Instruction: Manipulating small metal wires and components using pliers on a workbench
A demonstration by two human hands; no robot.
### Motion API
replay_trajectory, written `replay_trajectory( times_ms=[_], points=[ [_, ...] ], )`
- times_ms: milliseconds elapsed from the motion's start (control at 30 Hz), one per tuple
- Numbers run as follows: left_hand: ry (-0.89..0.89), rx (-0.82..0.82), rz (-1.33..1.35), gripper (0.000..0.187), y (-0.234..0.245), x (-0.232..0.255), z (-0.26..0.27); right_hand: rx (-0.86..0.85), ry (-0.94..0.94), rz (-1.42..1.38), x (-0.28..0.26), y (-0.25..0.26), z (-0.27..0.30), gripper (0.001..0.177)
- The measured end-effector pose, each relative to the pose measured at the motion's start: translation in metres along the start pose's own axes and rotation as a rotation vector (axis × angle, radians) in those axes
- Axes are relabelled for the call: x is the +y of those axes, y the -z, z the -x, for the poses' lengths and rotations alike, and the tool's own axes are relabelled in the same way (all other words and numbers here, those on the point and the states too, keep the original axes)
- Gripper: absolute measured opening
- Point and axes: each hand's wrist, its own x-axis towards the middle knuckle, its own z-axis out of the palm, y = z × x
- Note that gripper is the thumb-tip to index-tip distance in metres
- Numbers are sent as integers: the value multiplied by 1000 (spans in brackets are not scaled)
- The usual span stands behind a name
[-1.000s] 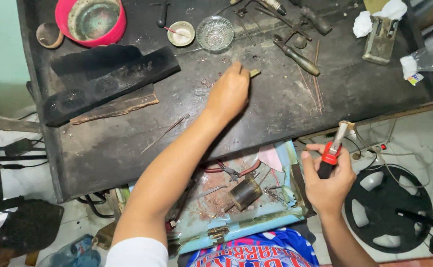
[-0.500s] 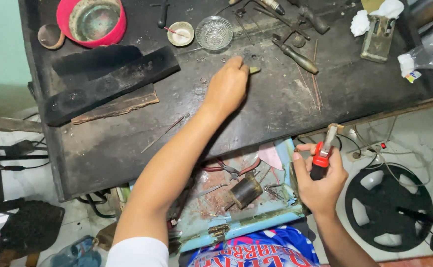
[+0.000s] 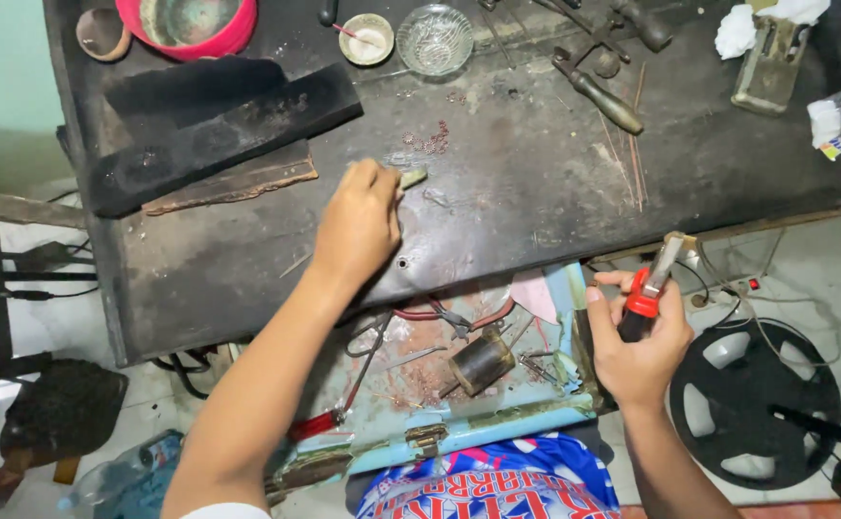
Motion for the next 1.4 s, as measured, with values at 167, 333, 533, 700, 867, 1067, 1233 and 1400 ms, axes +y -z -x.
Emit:
replay_trajectory(
  times_ms=[167,333,533,700,867,1067,1233,1400],
  points=[
    [-90,-178,146,14,-8,65,31,3,4,-18,6,-1,3,25],
    [-35,-98,132,15,-3,35,21,-5,24,16,4,4,5,26],
    [-41,-182,89,22,-5,87,53,13,-4,5,3,11,6,24],
    [51,23,-11,16,-9,53,5,-4,12,17,-1,8,4,23],
    [-64,-51,13,10,-39,82,2,5,22,9,-7,9,5,25],
    [-57,-32,64,6,-43,63,-30,8,-6,-14,-7,5,5,25],
    [-111,-16,118,9,-41,91,-20,10,-19,-40,-9,4,5,25],
    [-100,-217,224,7,-34,116,-12,37,-19,-30,-10,4,0,26]
  ],
)
